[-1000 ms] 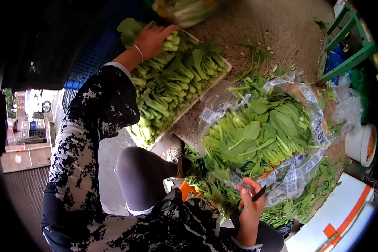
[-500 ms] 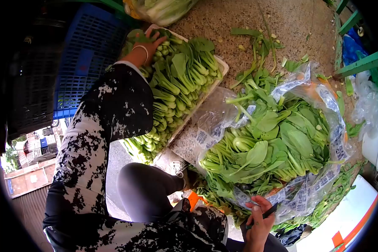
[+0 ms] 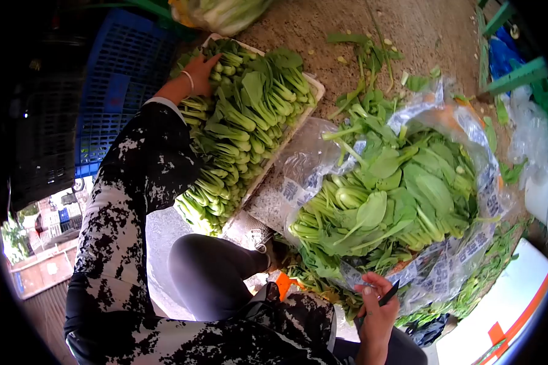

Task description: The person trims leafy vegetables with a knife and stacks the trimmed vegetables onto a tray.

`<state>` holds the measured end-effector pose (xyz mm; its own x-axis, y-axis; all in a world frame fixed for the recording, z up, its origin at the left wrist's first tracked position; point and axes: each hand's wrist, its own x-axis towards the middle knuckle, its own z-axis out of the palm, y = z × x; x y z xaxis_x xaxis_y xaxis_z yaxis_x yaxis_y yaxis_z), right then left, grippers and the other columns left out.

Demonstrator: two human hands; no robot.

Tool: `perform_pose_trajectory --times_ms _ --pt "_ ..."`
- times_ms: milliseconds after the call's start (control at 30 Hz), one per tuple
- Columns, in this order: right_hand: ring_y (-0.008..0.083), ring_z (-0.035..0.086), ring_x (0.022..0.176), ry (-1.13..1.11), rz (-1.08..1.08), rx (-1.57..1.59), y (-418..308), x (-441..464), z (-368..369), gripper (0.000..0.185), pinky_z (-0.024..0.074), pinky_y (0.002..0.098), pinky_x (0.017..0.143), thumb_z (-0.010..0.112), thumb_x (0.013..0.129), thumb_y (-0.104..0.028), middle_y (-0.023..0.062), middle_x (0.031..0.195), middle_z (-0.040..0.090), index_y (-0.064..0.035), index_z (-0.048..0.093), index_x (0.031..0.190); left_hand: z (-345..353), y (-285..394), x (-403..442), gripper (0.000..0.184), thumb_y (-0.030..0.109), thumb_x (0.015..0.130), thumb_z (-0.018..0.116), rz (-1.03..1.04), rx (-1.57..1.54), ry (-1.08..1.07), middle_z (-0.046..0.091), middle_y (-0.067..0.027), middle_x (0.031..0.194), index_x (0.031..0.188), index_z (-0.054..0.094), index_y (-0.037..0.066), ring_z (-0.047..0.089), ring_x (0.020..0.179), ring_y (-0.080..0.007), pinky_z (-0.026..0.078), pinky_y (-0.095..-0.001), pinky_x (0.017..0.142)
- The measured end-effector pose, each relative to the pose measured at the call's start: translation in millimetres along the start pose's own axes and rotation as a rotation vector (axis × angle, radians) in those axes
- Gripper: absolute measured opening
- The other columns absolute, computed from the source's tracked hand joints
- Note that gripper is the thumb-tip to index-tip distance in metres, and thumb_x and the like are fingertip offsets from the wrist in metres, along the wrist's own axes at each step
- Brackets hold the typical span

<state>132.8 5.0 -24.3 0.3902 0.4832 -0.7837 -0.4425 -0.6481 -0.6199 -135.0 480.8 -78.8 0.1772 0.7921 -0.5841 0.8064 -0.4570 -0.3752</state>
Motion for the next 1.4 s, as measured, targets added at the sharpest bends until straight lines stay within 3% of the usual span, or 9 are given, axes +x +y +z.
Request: perform_pose_trajectory --times_ms 200,267,533,667,867,1067,1233,1300,1400 --pt "0.0096 0.054 0.082 -0.035 -0.062 -0.163 6 -10 -9 0.027 0.0419 0.0209 0.066 0.059 0.079 -0.007 0.0062 0.099 0.060 -0.0004 0.056 0.105 84 -47 45 0.071 -0.001 0.075 0.053 0.274 -0.818 0.147 0.034 -0.0196 0.134 0.138 0.022 0.006 0.035 0.121 -0.0319 0.034 -0.0365 0.097" --pt "0.0107 0.053 0.085 -0.089 -0.086 -0.036 9 -12 -10 0.029 0.0408 0.0238 0.076 0.059 0.080 -0.008 0.0058 0.099 0.060 0.0005 0.055 0.107 67 -34 28 0.079 -0.003 0.075 0.057 0.109 -0.482 0.342 0.025 -0.0210 0.137 0.140 0.018 0.018 0.028 0.125 -0.0361 0.037 -0.0388 0.096" --pt "0.0111 0.053 0.084 -0.199 -0.166 -0.069 20 -57 -26 0.030 0.0430 0.0250 0.076 0.058 0.082 -0.011 0.0088 0.101 0.058 0.0031 0.053 0.109 44 -20 -52 0.068 0.004 0.076 0.064 0.229 -0.099 0.693 0.020 -0.0186 0.138 0.134 0.033 0.022 0.030 0.124 -0.0370 0.044 -0.0424 0.090" --pt "0.0118 0.061 0.085 -0.101 -0.380 -0.233 48 -84 -42 0.028 0.0368 0.0156 0.044 0.053 0.085 -0.011 0.0071 0.100 0.060 -0.0020 0.052 0.111 69 15 -156 0.062 0.002 0.072 0.064 0.538 -0.328 0.753 0.032 -0.0174 0.134 0.128 0.041 0.013 0.034 0.122 -0.0351 0.039 -0.0391 0.093" --pt "0.0133 0.060 0.073 0.181 -0.493 -0.153 89 -47 -80 0.024 0.0461 0.0230 0.063 0.052 0.081 -0.005 0.0098 0.093 0.062 0.0029 0.056 0.103 48 83 -382 0.068 0.014 0.069 0.069 0.907 -0.524 -0.252 0.046 -0.0178 0.126 0.130 0.039 0.008 0.047 0.114 -0.0275 0.036 -0.0357 0.096" --pt "0.0136 0.063 0.071 0.270 -0.397 -0.007 85 32 -71 0.020 0.0416 0.0227 0.046 0.051 0.082 -0.008 0.0089 0.089 0.064 -0.0053 0.058 0.101 47 129 -466 0.060 0.014 0.069 0.066 0.992 -0.518 0.361 0.052 -0.0176 0.116 0.124 0.044 0.005 0.052 0.105 -0.0316 0.042 -0.0364 0.090" --pt "0.0222 0.060 0.051 0.393 -0.846 -1.076 137 207 -115 0.028 0.0466 0.0325 0.043 0.052 0.084 -0.027 0.0146 0.079 0.061 -0.0023 0.059 0.095 103 174 -432 0.055 0.017 0.072 0.066 0.985 -0.984 -0.087 0.055 -0.0168 0.112 0.123 0.047 0.008 0.055 0.101 -0.0304 0.042 -0.0381 0.089" --pt "0.0218 0.060 0.050 0.389 -0.602 -0.979 117 181 -101 0.027 0.0474 0.0311 0.044 0.054 0.083 -0.026 0.0145 0.080 0.063 -0.0020 0.061 0.093 110 197 -421 0.048 0.018 0.073 0.064 0.845 -0.368 0.031 0.057 -0.0143 0.111 0.120 0.051 0.011 0.056 0.097 -0.0298 0.044 -0.0378 0.085" --pt "0.0213 0.061 0.048 0.407 -0.231 -0.603 89 133 -80 0.026 0.0485 0.0290 0.044 0.056 0.081 -0.025 0.0144 0.080 0.065 -0.0014 0.065 0.090 97 210 -409 0.051 0.020 0.073 0.063 1.073 -0.680 0.112 0.057 -0.0134 0.109 0.121 0.049 0.009 0.057 0.096 -0.0299 0.045 -0.0373 0.085"
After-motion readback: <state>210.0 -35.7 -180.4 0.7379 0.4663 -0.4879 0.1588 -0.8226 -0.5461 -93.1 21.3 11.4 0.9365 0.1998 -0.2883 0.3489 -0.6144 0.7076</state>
